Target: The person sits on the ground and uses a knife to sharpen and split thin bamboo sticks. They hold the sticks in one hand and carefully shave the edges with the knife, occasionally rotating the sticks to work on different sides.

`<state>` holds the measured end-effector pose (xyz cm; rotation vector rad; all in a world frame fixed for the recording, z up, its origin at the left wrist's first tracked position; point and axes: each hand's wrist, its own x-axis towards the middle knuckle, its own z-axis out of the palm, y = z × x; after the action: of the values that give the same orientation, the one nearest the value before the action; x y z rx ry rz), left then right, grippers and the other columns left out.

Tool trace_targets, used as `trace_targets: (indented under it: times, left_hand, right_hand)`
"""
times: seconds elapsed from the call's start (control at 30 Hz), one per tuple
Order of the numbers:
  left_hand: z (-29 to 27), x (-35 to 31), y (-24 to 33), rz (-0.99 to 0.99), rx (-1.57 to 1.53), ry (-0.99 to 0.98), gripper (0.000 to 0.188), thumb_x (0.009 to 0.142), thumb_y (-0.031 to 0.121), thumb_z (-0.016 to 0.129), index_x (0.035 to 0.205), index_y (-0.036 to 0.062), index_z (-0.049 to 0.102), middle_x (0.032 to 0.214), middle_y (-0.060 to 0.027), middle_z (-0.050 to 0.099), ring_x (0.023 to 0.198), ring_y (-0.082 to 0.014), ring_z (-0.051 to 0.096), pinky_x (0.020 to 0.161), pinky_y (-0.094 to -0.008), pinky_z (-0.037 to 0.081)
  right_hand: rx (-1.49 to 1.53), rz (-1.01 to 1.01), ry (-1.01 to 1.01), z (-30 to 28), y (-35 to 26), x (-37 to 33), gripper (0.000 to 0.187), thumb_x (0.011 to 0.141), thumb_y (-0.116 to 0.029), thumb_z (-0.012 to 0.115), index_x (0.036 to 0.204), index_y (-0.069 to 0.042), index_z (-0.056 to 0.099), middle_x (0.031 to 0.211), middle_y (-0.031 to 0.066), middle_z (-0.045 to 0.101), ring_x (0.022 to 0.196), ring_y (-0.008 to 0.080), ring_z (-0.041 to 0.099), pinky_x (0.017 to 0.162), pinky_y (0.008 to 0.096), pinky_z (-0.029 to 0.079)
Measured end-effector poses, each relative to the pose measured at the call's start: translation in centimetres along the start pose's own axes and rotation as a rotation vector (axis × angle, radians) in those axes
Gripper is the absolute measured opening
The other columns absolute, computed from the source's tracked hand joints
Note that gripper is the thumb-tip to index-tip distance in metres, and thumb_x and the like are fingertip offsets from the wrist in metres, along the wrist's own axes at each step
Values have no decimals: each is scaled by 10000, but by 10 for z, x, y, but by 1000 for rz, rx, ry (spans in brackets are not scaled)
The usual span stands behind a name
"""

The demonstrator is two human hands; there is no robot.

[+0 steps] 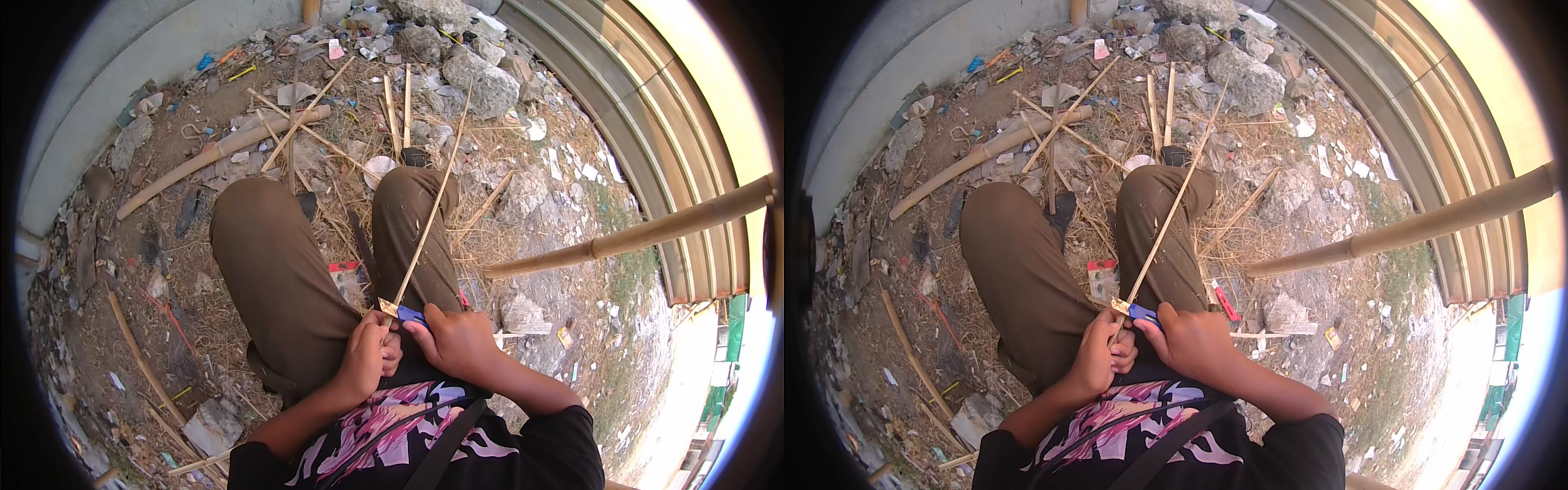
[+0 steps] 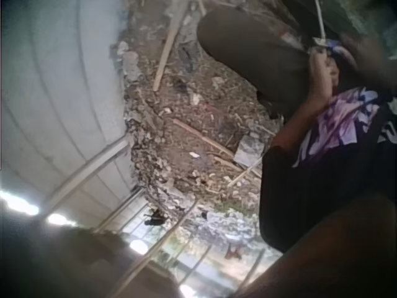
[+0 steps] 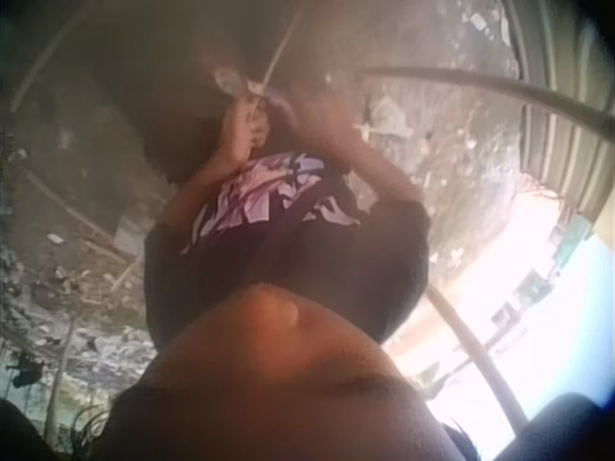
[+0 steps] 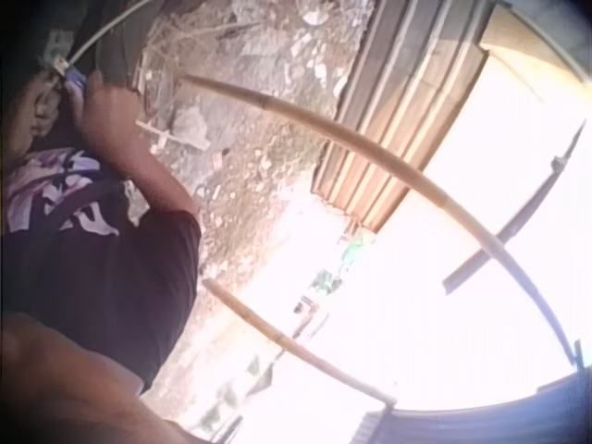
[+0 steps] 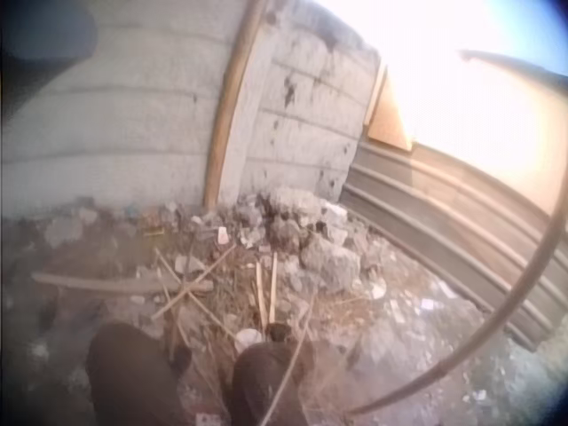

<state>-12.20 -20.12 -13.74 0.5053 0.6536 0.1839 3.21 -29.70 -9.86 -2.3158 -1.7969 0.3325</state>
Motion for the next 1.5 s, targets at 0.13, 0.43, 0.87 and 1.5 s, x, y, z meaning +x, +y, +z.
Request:
trace_targets:
  times: [0.13, 0.43, 0.87, 1.5]
  left_hand:
    - [4, -5, -2, 8, 19, 36, 140, 973, 239, 345, 985, 140, 444, 579, 40, 297, 426, -62, 227, 402, -251, 202]
    - [-3, 1, -3, -9, 20, 62, 167, 985, 275, 362, 984, 129, 445, 574, 43, 302, 410, -62, 214, 391, -264, 188]
    - [4, -24, -11, 152, 297, 58, 88, 1008, 148, 367, 1040, 69, 386, 657, 11, 356, 514, -52, 282, 446, -255, 255]
    - [12, -18, -12, 48, 354, 30, 174, 1061, 220, 362, 924, 124, 410, 634, 53, 321, 503, -41, 271, 452, -233, 238]
  right_hand:
    - [-22, -38, 33, 1, -4, -10, 450, 962, -478, 599, 753, -86, 528, 552, 108, 578, 453, 317, 598, 404, 426, 434]
    - [-143, -142, 267, 20, 11, 0, 494, 894, -554, 660, 726, -109, 524, 529, 65, 560, 406, 233, 574, 358, 358, 415]
    - [5, 691, 500, -29, 125, 15, 609, 1079, -478, 321, 792, -14, 589, 599, 197, 604, 619, 412, 648, 545, 497, 468]
    - [20, 51, 131, 9, 6, -30, 467, 953, -496, 612, 729, -94, 535, 515, 98, 583, 428, 302, 599, 383, 404, 436]
